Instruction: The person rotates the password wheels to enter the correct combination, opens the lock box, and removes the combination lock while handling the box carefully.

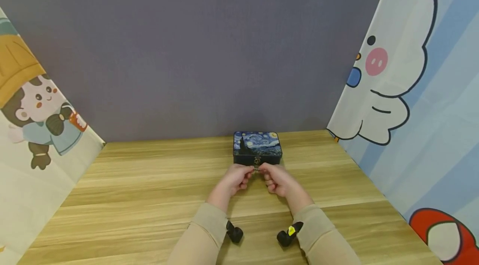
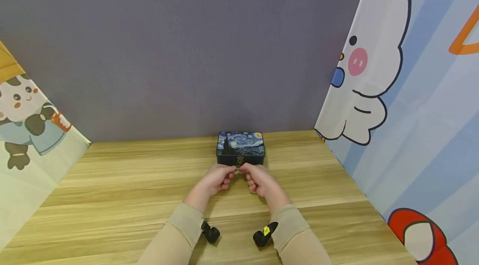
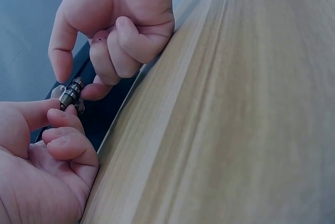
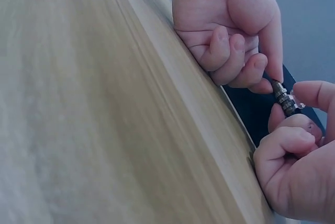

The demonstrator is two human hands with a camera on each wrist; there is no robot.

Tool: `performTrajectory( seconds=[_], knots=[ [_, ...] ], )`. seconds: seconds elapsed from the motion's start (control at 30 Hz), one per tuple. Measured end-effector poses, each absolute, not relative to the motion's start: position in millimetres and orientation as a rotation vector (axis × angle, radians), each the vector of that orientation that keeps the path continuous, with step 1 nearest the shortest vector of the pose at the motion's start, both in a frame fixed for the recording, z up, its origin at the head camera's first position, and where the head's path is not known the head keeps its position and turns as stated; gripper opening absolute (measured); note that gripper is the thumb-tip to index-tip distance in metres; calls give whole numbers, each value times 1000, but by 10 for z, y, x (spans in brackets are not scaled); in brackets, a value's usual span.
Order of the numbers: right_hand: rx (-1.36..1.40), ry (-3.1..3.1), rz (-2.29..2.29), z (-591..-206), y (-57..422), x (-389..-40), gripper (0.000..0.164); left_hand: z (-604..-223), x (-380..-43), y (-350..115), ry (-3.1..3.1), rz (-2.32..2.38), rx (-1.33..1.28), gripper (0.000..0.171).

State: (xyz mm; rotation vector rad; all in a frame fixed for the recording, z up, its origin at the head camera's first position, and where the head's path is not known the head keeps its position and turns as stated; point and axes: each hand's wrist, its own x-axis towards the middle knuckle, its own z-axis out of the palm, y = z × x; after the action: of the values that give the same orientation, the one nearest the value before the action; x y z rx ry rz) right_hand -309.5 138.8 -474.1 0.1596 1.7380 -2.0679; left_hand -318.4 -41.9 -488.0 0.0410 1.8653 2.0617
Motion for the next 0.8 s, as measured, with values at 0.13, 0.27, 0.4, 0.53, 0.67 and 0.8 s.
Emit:
performTrajectory(
  seconds=[0.13,0.27,0.4,0.53,0.67,0.8],
  knots=[
    [155,1760,-2075,-4750,1361,-3094,11,-4873,-3185,-424,1868,2052,41,24],
    [158,1773,-2081,-4750,1353,-3087,11,-4871,-3181,-423,1875,2050,43,26],
    [159,1780,-2078,-4743,1348,-3079,12,-4870,-3174,-422,1878,2057,36,26],
    [156,1787,-2073,-4747,1344,-3078,12,-4865,-3166,-418,1879,2066,43,25],
    [148,1790,-2072,-4753,1342,-3082,13,-4847,-3150,-413,1875,2077,58,23],
    [148,1791,-2075,-4754,1343,-3081,14,-4841,-3139,-410,1870,2082,67,23]
  ],
)
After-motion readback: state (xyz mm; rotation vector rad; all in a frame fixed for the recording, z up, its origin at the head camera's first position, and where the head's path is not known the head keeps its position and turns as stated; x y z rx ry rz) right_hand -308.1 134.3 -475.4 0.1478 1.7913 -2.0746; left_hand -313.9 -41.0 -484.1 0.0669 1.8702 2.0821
